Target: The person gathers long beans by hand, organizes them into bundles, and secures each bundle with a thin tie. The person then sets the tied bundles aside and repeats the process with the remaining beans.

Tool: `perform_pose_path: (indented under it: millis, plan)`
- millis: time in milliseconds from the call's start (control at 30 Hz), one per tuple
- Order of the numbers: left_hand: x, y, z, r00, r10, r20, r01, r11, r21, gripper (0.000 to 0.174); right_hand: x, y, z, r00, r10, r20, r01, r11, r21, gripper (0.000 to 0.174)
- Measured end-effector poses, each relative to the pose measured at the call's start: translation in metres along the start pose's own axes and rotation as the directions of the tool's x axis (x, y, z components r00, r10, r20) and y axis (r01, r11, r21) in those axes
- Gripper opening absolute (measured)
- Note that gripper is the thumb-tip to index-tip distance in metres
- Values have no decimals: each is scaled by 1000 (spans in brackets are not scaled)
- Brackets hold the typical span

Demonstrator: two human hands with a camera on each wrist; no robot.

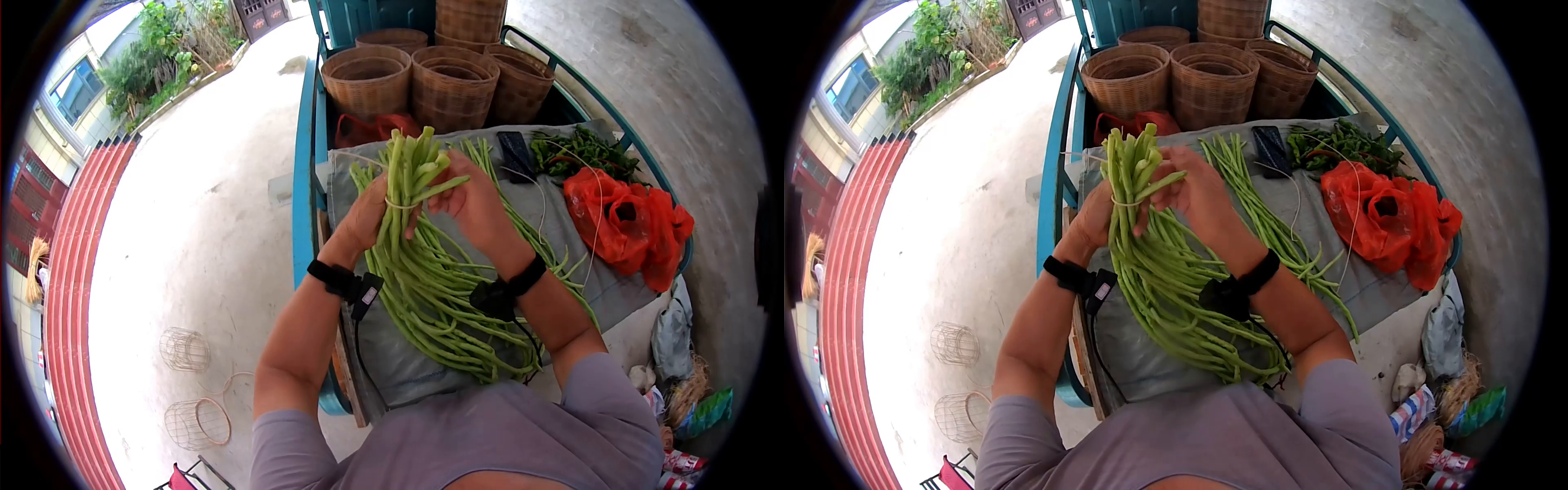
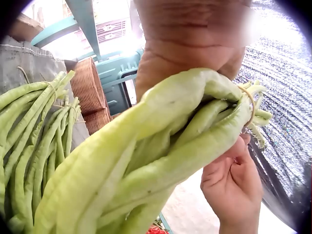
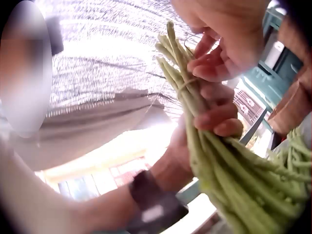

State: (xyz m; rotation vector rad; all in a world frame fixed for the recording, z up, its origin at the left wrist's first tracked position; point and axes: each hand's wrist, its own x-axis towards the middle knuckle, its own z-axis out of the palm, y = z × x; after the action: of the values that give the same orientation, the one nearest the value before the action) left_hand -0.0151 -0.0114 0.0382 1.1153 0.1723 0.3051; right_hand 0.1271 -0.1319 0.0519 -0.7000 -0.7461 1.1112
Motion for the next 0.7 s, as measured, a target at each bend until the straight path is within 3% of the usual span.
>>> perform_pose_path:
  millis: [133, 233, 333, 533, 633, 700]
  plan:
    - [2, -7, -3, 998, 68, -17, -67, 997, 31, 39, -1, -4, -5, 976, 200, -87, -187, 972, 139, 16]
    - [3, -9, -3, 995, 102, -13, -101, 993, 64, 42, -1, -8, -12, 939, 342, -35, -331, 927, 177, 15]
    - [7, -11, -7, 995, 102, 4, -102, 989, 105, 43, 1, -11, -25, 813, 568, 124, -554, 692, 463, 14]
    - [3, -10, -8, 997, 41, 67, -46, 997, 67, 41, 2, -19, -30, 710, 629, 317, -696, 558, 452, 18]
    - [1, -8, -4, 997, 17, 71, -22, 998, 67, 39, -4, -23, -22, 734, 651, 193, -676, 676, 293, 25]
    - [-2, -4, 1, 995, -4, 97, -1, 999, 51, 36, -4, -20, -27, 743, 632, 221, -669, 696, 260, 27]
